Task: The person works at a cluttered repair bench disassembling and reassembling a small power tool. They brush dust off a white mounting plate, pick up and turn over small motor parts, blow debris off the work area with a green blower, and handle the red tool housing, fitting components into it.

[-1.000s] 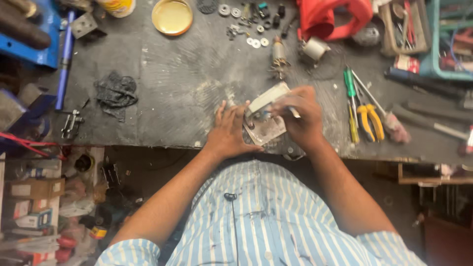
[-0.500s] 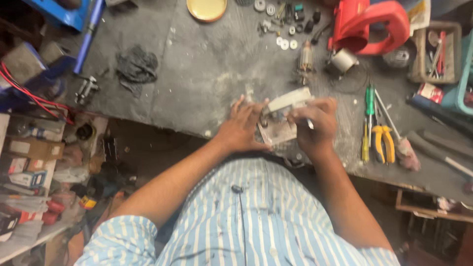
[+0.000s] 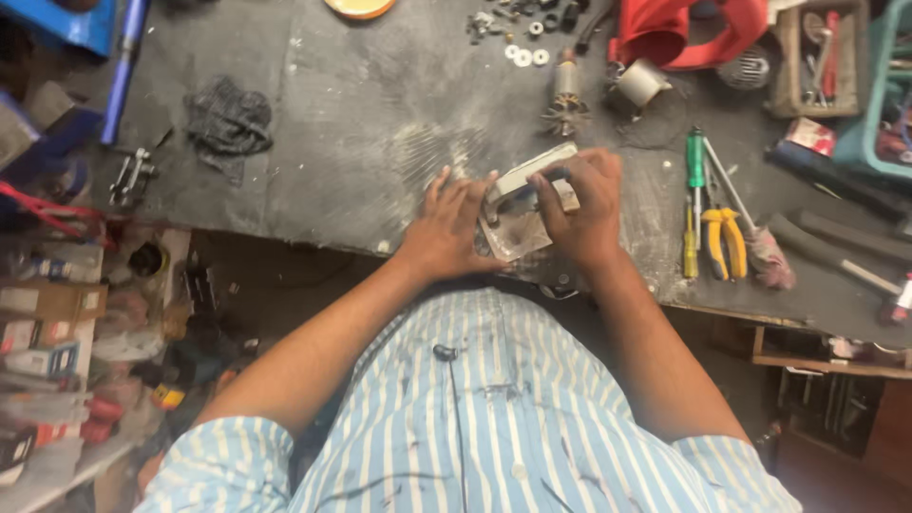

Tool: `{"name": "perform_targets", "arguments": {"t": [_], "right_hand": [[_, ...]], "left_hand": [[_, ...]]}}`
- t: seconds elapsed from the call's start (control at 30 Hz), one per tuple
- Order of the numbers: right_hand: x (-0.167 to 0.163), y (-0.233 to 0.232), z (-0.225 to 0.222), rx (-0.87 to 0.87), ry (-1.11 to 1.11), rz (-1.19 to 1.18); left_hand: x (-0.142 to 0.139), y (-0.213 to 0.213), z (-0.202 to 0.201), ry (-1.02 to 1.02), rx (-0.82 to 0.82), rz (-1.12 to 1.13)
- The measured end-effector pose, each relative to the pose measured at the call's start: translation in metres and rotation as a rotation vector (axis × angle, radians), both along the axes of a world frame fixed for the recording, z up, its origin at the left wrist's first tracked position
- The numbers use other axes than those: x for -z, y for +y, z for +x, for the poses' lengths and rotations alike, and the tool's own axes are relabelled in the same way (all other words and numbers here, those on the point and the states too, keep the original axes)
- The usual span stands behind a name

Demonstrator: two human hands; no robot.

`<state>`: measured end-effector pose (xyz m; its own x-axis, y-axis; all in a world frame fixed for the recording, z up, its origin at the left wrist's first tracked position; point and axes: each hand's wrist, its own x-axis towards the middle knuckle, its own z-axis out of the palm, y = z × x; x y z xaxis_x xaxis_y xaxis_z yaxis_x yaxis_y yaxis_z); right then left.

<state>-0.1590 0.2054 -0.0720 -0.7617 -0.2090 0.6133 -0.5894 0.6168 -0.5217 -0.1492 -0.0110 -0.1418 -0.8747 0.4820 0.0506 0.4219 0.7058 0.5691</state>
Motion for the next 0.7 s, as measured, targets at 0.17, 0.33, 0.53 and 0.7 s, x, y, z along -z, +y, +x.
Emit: {"name": "perform_targets", "arguments": {"t": [0.17, 0.33, 0.53, 0.7], "right_hand": [[-0.008, -0.005, 0.0, 0.004, 0.021, 0.106], [-0.022, -0.009, -0.002, -0.017, 0.078, 0.142], [-0.034, -0.015, 0.001, -0.038, 0.042, 0.279], [-0.036, -0.021, 0.001, -0.094, 0.007, 0.407]], "left_hand": [[0.0, 0.002, -0.002, -0.005, 0.002, -0.011], [-0.001, 0.003, -0.002, -0.012, -0.004, -0.025], [-0.002, 0.001, -0.002, -0.031, -0.01, -0.056], [-0.002, 0.0, -0.001, -0.023, -0.019, -0.087]]}}
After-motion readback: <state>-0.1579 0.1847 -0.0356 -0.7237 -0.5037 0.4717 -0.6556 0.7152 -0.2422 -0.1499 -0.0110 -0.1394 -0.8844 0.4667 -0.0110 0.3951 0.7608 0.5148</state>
